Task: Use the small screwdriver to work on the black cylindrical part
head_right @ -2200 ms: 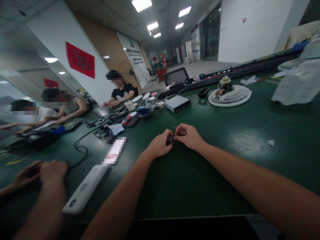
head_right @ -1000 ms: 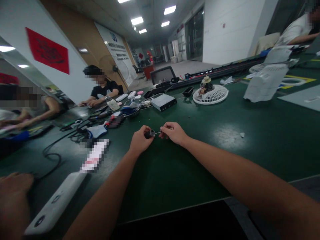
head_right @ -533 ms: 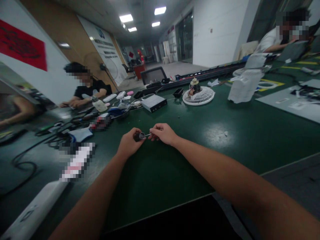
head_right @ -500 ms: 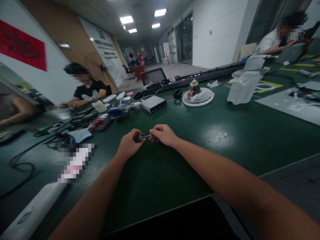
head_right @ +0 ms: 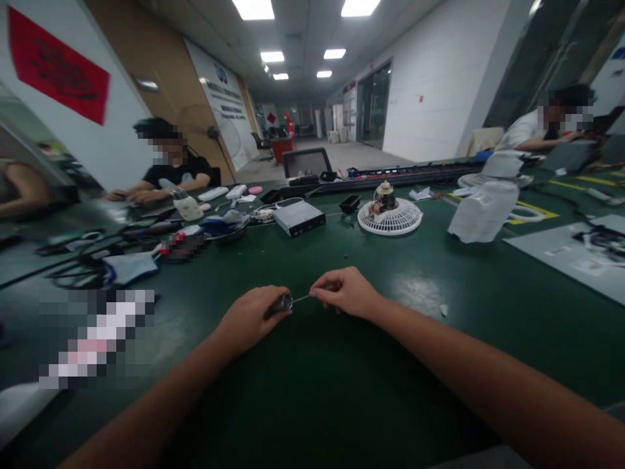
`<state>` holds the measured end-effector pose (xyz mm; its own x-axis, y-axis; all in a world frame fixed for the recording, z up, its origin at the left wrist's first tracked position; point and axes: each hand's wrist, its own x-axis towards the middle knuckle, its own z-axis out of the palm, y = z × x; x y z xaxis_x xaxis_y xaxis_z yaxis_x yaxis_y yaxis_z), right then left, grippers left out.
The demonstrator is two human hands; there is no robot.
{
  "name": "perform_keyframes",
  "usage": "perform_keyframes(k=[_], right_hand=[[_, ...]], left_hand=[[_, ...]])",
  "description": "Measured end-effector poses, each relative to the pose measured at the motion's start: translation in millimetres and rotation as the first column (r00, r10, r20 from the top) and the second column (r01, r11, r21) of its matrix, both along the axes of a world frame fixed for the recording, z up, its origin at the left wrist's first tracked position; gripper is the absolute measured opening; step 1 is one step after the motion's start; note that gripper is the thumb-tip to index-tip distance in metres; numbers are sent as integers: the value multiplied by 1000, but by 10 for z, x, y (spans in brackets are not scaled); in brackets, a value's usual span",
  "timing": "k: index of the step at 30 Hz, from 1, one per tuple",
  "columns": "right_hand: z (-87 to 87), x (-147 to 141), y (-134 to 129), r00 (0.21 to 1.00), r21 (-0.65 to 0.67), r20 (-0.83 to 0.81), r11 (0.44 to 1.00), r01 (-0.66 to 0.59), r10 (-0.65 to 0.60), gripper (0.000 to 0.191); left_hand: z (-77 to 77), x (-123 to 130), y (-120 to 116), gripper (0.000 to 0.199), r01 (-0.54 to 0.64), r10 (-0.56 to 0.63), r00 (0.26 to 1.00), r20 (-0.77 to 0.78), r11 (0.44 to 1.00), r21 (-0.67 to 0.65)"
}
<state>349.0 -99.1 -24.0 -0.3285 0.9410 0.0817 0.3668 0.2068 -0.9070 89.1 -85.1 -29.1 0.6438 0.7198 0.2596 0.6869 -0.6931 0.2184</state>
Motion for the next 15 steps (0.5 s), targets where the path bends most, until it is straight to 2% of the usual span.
perform_keyframes(k=[4, 6, 10, 15], right_hand=[[-49, 88, -53, 994, 98, 84, 993, 57, -66, 14], [-44, 79, -83, 991, 94, 121, 995, 45, -56, 13], [-5, 33, -154, 983, 60, 183, 998, 8, -19, 19], [-12, 49, -176, 979, 117, 187, 988, -102, 79, 32]], left_hand=[[-11, 21, 24, 30, -53, 46, 996, -72, 994, -100], [-20, 20, 52, 30, -89, 75, 991, -111, 988, -128], [-12, 0, 84, 33, -161, 148, 986, -82, 969, -186], [43, -72, 49, 39, -103, 99, 995, -29, 960, -261]])
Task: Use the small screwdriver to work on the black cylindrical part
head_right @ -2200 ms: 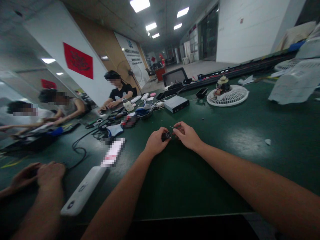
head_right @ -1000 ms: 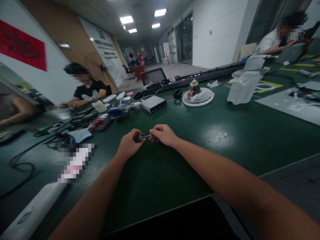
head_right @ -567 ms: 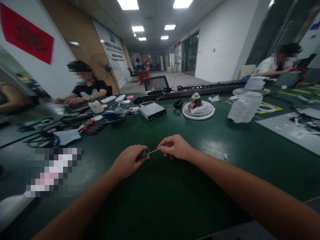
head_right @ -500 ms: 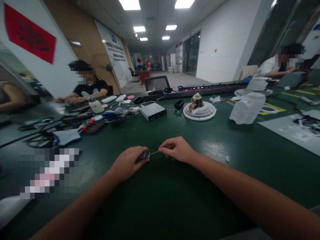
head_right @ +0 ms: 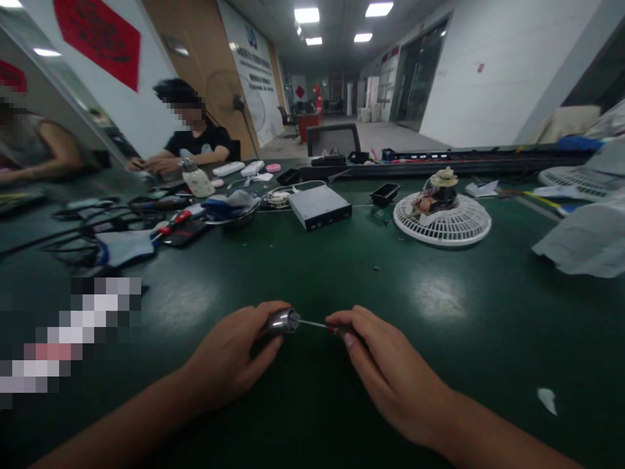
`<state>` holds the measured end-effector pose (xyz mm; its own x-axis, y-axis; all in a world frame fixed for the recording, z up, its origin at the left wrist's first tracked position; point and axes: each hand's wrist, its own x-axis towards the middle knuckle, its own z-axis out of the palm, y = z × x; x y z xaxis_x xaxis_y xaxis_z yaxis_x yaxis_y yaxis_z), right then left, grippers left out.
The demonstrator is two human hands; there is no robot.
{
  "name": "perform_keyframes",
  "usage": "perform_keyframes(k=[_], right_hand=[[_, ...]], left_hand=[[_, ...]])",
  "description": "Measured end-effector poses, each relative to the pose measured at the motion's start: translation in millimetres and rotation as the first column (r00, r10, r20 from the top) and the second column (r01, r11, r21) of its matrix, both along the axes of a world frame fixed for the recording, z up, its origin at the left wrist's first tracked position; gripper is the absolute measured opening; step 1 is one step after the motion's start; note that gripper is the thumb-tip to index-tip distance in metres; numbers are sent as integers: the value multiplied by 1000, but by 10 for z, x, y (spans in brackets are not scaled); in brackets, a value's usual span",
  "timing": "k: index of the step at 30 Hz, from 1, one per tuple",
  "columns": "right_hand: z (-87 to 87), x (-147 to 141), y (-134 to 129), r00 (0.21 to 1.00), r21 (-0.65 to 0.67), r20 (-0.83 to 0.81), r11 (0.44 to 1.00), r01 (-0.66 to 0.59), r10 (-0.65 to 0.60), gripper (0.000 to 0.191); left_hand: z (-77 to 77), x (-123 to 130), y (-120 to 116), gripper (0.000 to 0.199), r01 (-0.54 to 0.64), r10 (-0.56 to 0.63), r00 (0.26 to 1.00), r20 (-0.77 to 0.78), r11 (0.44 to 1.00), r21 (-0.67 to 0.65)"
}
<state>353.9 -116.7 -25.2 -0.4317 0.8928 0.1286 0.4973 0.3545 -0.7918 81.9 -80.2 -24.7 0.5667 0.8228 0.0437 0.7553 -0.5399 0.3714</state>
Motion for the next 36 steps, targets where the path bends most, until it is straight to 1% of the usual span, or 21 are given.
perform_keyframes(k=[4, 7, 11, 15, 18, 21, 22, 23, 25, 26, 27, 28, 29, 30, 31, 33, 34, 36], right_hand=[[-45, 43, 14, 999, -42, 29, 999, -32, 33, 37], [-67, 61, 12, 996, 29, 83, 999, -36, 34, 37], [-103, 55, 6, 986, 142, 162, 990, 5, -28, 35], [-117, 41, 4, 977, 217, 169, 972, 91, -129, 30], [-86, 47, -4, 974, 266, 104, 949, 166, -200, 23], [-61, 56, -20, 953, 338, -19, 895, 292, -304, 11], [-63, 53, -22, 934, 355, -68, 867, 351, -350, 8], [-70, 46, -20, 910, 366, -116, 835, 411, -397, 10], [-89, 17, 2, 862, 319, -200, 801, 507, -466, 21], [-98, -2, 24, 834, 241, -267, 805, 543, -483, 25], [-105, -21, 53, 796, 140, -353, 814, 564, -491, 27], [-110, -38, 87, 772, 48, -433, 843, 535, -465, 27], [-114, -50, 126, 764, -13, -469, 868, 496, -443, 25], [-119, -59, 169, 776, -51, -459, 885, 463, -432, 25], [-128, -65, 215, 791, -65, -429, 888, 454, -436, 27], [-157, -80, 310, 807, -73, -385, 886, 457, -448, 35], [-177, -95, 355, 812, -66, -364, 882, 466, -457, 35], [-220, -151, 430, 847, -47, -300, 894, 446, -439, 29]], left_hand=[[-7, -79, -39, 43, 1, 1, 999, 48, 999, -54], [-35, -108, -40, 44, -15, 17, 998, 64, 999, -36], [-55, -95, -26, 42, -14, 13, 997, 79, 1000, 3], [-39, -69, -30, 41, 13, -15, 998, 67, 1000, 20], [-33, -60, -40, 40, -11, 9, 999, 42, 999, 50], [-44, -53, -42, 40, -52, 51, 998, 22, 996, 73], [-49, -48, -40, 40, -62, 60, 998, 21, 995, 74], [-52, -40, -37, 40, -72, 71, 997, 23, 994, 76], [-50, -17, -29, 39, -100, 97, 995, 31, 991, 89], [-45, -4, -25, 39, -118, 115, 993, 31, 988, 96], [-38, 11, -22, 39, -134, 132, 991, 24, 986, 98], [-30, 24, -18, 40, -152, 151, 988, 13, 983, 103], [-23, 37, -14, 44, -168, 169, 986, 0, 980, 108], [-16, 50, -9, 47, -175, 177, 984, -12, 979, 109], [-11, 63, -2, 46, -185, 189, 982, -23, 976, 116], [-8, 96, 21, 37, -216, 227, 971, -76, 968, 130], [-10, 120, 40, 36, -222, 237, 966, -104, 965, 140], [-14, 194, 89, 37, -236, 259, 956, -138, 958, 165]])
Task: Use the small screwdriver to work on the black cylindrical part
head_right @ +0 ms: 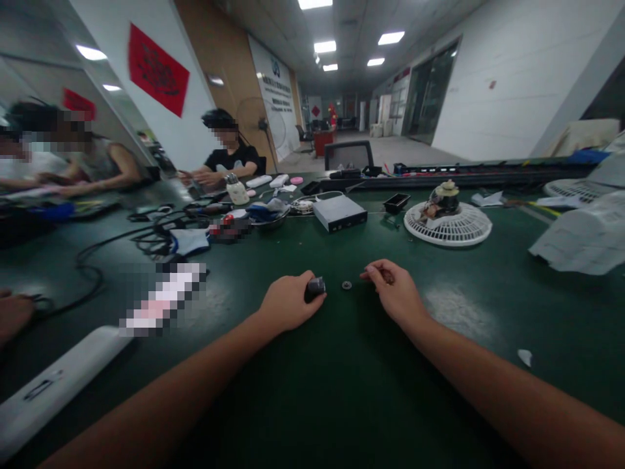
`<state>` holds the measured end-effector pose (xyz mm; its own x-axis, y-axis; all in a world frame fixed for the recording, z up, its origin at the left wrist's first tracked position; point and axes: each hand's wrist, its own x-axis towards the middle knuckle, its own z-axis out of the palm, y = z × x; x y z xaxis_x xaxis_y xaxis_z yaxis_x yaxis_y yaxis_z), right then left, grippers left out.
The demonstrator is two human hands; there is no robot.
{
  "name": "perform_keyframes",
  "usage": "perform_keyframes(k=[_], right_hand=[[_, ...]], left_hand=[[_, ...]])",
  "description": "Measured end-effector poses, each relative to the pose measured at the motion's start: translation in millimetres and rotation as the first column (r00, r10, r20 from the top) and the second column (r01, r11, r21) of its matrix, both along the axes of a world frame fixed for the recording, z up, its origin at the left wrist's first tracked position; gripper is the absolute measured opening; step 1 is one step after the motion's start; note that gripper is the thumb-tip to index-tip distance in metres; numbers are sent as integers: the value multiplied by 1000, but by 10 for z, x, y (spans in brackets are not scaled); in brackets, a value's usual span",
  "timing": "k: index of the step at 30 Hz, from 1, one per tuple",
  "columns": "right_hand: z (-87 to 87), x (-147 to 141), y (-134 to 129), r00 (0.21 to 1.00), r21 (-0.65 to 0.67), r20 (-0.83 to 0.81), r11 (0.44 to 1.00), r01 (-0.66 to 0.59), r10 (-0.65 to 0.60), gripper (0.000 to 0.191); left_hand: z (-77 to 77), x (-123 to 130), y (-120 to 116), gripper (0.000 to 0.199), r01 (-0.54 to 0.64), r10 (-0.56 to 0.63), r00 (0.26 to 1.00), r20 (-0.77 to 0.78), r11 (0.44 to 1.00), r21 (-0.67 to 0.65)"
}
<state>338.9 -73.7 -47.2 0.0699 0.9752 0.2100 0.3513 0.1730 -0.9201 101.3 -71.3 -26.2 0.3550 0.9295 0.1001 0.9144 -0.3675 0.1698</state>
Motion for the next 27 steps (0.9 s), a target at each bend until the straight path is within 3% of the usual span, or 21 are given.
perform_keyframes(k=[5, 9, 13, 18, 27], right_hand=[[-39, -160, 41, 980, 45, 180, 995, -91, 81, 31], [21, -196, -18, 946, 78, 281, 979, -189, 161, 26], [90, -248, -90, 936, 129, 305, 966, -222, 175, 22], [136, -295, -226, 925, 143, 214, 926, -348, 315, 30], [94, -314, -286, 929, 156, 62, 915, -371, 366, 32]], left_hand=[[-5, 266, 137, 49, -180, 186, 978, -97, 981, 71], [12, 342, 143, 51, -155, 161, 984, -70, 984, 84], [29, 249, 48, 46, -101, 107, 992, -63, 992, 81], [21, 81, -26, 34, 6, -1, 998, -70, 996, 85], [30, 23, 16, 32, 139, -137, 986, -93, 990, 18]])
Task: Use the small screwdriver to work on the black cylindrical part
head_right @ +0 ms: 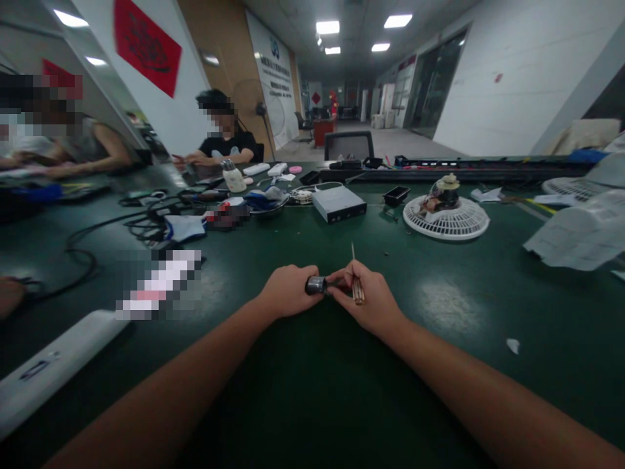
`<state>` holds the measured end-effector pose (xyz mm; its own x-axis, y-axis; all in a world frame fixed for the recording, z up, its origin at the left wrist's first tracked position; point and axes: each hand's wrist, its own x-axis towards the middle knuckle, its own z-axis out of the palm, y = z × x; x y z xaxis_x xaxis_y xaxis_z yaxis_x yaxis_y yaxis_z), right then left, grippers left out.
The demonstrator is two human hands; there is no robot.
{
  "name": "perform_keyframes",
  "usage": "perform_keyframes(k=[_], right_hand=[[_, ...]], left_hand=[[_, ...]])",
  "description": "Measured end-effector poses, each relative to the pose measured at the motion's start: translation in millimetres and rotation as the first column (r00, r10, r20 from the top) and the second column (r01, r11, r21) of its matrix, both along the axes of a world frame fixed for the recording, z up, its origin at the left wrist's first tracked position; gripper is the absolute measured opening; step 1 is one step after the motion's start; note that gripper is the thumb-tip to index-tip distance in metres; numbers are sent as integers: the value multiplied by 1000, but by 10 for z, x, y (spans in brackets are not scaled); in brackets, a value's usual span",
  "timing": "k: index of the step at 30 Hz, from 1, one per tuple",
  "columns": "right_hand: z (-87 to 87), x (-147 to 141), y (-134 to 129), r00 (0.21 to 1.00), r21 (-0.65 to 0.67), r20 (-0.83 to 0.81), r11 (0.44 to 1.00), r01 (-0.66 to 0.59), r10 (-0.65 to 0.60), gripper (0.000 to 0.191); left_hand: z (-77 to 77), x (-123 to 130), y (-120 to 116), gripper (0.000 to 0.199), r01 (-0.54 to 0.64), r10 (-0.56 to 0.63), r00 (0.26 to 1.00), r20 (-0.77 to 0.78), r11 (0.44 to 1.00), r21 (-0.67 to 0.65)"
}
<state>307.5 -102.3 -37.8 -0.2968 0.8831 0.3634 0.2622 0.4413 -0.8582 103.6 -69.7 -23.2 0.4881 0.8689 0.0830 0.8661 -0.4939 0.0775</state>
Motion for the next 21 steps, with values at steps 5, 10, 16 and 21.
perform_keyframes(k=[5, 10, 16, 21], right_hand=[[19, 9, -14, 1000, 29, -18, 1000, 1, -1, 35], [70, 38, -30, 999, 40, 27, 999, 23, -24, 33], [67, 31, -49, 995, 30, 60, 997, 77, -79, 34], [-20, 37, 11, 1000, -95, -6, 995, -9, 8, 37]], left_hand=[[8, 12, -34, 29, 56, -56, 998, 18, 998, -2], [15, 40, -59, 32, 83, -83, 996, 36, 997, 2], [51, 42, -73, 32, 161, -161, 987, -9, 987, -6], [76, 37, -82, 32, 261, -257, 962, -96, 965, 32]])
